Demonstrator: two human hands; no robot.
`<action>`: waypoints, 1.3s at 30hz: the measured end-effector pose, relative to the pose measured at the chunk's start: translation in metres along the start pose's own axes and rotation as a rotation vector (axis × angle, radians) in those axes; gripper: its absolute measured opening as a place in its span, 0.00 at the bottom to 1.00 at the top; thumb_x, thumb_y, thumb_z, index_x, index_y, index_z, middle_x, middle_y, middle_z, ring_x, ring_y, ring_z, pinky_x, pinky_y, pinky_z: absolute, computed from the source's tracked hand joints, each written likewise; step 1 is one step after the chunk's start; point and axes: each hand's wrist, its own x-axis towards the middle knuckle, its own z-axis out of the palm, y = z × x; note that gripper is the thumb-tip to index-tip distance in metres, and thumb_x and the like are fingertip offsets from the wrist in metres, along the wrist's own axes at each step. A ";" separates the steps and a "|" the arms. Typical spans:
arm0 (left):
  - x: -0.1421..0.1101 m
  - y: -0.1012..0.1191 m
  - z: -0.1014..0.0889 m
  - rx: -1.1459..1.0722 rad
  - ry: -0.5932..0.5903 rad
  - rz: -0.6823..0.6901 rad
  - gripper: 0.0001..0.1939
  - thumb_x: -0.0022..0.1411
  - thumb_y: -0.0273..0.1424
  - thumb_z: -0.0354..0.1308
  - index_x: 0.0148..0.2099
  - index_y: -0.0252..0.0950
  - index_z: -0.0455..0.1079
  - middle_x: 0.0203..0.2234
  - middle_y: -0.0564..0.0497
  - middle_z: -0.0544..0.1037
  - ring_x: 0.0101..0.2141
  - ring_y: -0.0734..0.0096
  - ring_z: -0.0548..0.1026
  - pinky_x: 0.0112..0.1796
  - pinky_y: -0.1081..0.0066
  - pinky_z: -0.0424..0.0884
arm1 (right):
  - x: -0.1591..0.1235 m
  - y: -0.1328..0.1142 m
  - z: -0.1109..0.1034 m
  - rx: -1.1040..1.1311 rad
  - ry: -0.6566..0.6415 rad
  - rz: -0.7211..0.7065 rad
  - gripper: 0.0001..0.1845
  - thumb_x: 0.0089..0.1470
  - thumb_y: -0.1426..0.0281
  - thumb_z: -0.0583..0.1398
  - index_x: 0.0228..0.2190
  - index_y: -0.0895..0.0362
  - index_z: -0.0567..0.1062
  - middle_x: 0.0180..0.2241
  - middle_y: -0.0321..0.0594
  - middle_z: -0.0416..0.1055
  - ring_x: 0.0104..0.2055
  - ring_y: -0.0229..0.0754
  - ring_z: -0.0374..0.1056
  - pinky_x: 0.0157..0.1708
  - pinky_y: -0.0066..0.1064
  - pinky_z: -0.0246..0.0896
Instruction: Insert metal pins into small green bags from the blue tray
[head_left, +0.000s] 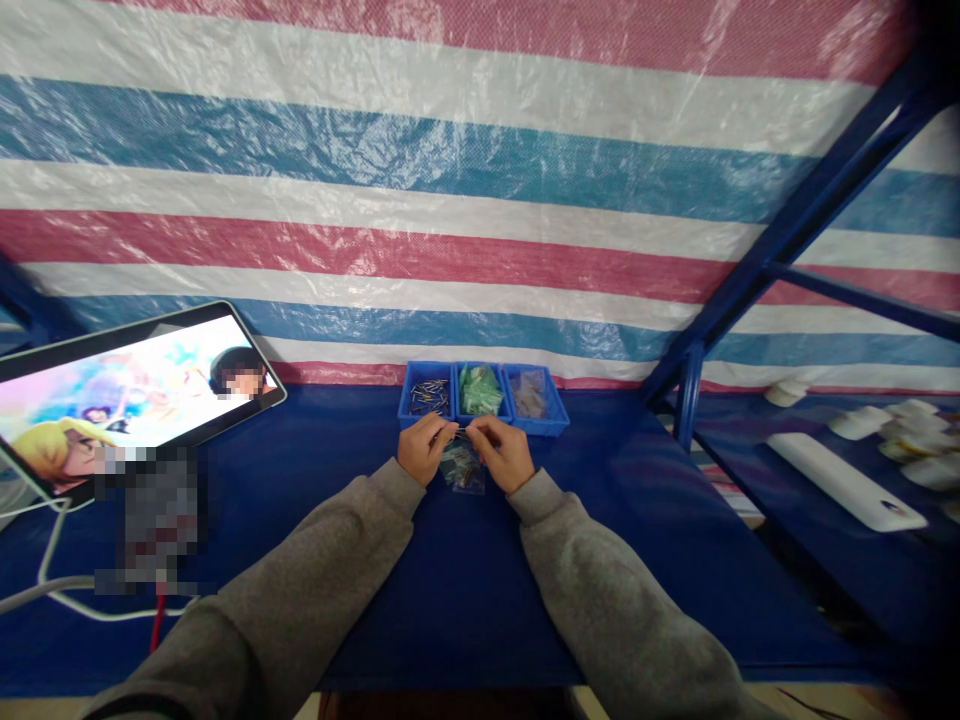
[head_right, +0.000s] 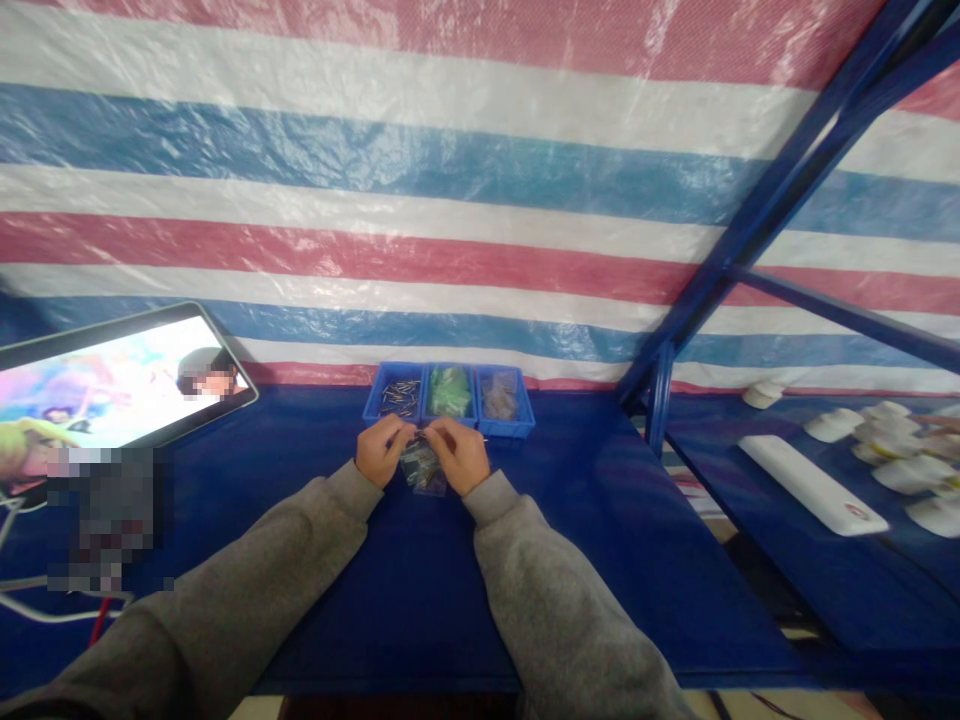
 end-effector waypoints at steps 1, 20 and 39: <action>0.000 0.000 0.000 0.006 -0.004 -0.004 0.16 0.65 0.31 0.47 0.26 0.33 0.66 0.19 0.53 0.66 0.23 0.77 0.66 0.28 0.75 0.62 | 0.000 -0.001 0.000 -0.007 -0.011 -0.006 0.15 0.57 0.60 0.52 0.27 0.56 0.71 0.21 0.36 0.68 0.22 0.35 0.62 0.25 0.26 0.56; 0.001 0.006 -0.001 -0.141 0.045 0.079 0.07 0.59 0.33 0.56 0.35 0.34 0.71 0.29 0.49 0.77 0.29 0.74 0.73 0.30 0.74 0.70 | 0.003 0.001 0.000 -0.149 -0.032 -0.050 0.24 0.59 0.59 0.49 0.16 0.57 0.66 0.15 0.33 0.62 0.19 0.33 0.58 0.24 0.26 0.50; -0.001 0.004 -0.003 -0.001 0.096 0.021 0.13 0.61 0.34 0.54 0.27 0.33 0.70 0.19 0.53 0.71 0.21 0.78 0.68 0.26 0.76 0.65 | 0.002 -0.005 -0.002 -0.048 0.002 -0.046 0.16 0.57 0.60 0.52 0.27 0.57 0.72 0.23 0.37 0.69 0.24 0.36 0.62 0.27 0.26 0.55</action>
